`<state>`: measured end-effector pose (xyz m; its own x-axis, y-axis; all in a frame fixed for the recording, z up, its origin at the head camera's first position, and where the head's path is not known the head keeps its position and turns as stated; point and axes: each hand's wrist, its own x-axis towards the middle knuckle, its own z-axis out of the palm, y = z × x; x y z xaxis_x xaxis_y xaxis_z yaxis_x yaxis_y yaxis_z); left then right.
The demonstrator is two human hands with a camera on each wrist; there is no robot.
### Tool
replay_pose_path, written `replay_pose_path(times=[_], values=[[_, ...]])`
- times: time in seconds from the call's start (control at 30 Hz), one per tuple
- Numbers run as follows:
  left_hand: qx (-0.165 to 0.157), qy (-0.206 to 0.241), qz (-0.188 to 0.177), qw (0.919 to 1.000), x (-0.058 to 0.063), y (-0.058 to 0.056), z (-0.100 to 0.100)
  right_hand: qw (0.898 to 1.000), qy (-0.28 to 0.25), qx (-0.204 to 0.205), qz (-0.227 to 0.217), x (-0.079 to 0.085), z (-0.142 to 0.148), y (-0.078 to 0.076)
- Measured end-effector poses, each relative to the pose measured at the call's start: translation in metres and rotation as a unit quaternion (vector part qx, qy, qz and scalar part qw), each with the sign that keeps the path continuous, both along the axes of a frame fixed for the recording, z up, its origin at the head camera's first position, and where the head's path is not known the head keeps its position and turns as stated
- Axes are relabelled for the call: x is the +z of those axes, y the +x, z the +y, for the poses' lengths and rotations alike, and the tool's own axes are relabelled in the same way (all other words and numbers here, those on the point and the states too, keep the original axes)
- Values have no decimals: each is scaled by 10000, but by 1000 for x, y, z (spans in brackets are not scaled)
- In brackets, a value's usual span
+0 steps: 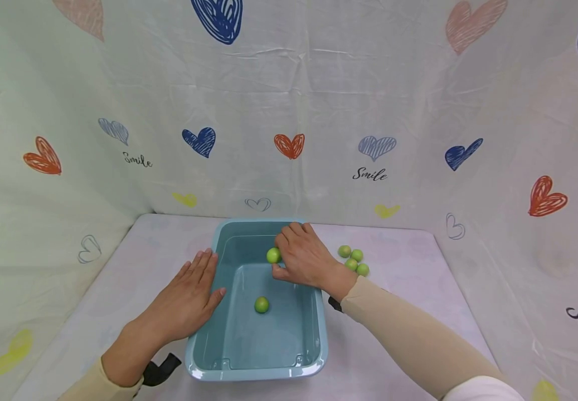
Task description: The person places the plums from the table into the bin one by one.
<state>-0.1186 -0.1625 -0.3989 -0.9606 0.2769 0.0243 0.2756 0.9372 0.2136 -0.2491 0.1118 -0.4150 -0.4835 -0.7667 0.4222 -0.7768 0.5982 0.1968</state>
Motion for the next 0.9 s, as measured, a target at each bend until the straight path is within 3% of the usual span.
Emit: replay_pose_path(times=[0.6, 0.9], values=[[9, 39, -74, 10000, 5, 2, 1, 9998, -199, 21, 61, 0, 2, 1], [15, 90, -73, 9999, 3, 1, 1, 9968, -685, -391, 163, 12, 25, -7]])
